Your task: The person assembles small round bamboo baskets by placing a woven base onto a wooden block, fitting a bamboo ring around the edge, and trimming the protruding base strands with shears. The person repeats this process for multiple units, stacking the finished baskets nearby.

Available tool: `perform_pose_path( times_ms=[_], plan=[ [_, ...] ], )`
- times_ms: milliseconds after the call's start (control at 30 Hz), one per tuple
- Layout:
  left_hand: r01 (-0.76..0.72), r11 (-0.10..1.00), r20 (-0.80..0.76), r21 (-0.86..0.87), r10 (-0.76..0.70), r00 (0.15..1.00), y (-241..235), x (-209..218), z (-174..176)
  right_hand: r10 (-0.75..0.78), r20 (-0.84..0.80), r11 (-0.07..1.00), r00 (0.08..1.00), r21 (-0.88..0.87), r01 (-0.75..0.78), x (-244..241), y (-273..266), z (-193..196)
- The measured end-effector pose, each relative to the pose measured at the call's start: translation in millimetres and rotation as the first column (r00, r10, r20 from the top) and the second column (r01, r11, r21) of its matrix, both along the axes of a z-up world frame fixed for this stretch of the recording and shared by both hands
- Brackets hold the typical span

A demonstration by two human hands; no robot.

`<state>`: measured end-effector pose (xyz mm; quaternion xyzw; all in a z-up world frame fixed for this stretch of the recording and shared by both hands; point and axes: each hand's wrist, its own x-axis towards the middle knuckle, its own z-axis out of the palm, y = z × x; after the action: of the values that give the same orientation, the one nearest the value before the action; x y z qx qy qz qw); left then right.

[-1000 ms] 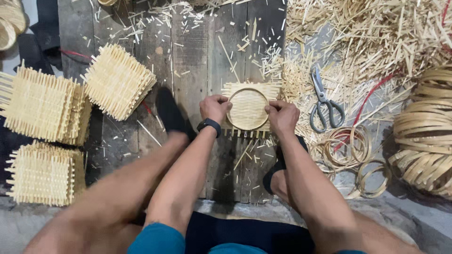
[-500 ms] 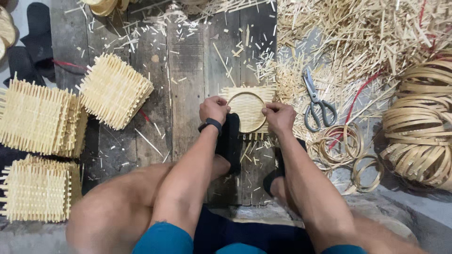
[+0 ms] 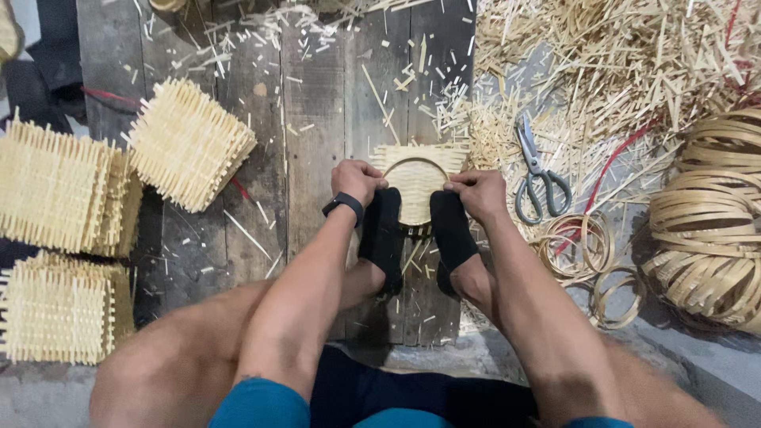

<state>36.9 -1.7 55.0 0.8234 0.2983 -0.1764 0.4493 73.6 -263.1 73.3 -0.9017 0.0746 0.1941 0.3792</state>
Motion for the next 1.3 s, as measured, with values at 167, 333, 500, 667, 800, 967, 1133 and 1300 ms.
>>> perform_pose_path(
  times_ms=[167, 333, 500, 667, 800, 967, 1133, 1300],
  plan=[
    [0.325, 0.86, 0.48, 0.393, -0.493, 0.725, -20, 24, 6, -0.437, -0.149, 0.899, 0.887, -0.097, 0.427, -61, 37, 12],
    [0.315, 0.921, 0.733, 0.229, -0.376, 0.567, -38, 36, -7, -0.491, -0.625, 0.654, 0.607, 0.195, 0.731, -123, 74, -41],
    [0.299, 0.952, 0.607, 0.066, -0.277, 0.745, -43, 24, -25, -0.471, -0.351, 0.737, 0.809, 0.348, 0.58, -140, 75, -74],
    [0.28, 0.959, 0.47, -0.034, -0.231, 0.852, -45, 32, -25, -0.325, -0.458, 0.887, 0.828, 0.156, 0.434, -122, 66, -19],
    [0.27, 0.959, 0.419, -0.092, -0.208, 0.884, -44, 39, -35, -0.319, 0.113, 0.947, 0.941, 0.086, 0.31, -65, 32, 4],
    [0.222, 0.964, 0.32, -0.145, -0.167, 0.933, -45, 47, -62, -0.484, -0.043, 0.809, 0.874, 0.357, 0.466, -27, 30, -30],
    [0.116, 0.896, 0.218, -0.428, -0.022, 0.976, -42, 42, -104, -0.49, -0.347, 0.678, 0.799, 0.425, 0.6, -25, 14, -43],
    [-0.093, 0.729, 0.136, -0.678, 0.249, 0.959, -43, 50, -103, -0.322, 0.06, 0.869, 0.945, 0.415, 0.27, 5, 22, -38]
  ],
)
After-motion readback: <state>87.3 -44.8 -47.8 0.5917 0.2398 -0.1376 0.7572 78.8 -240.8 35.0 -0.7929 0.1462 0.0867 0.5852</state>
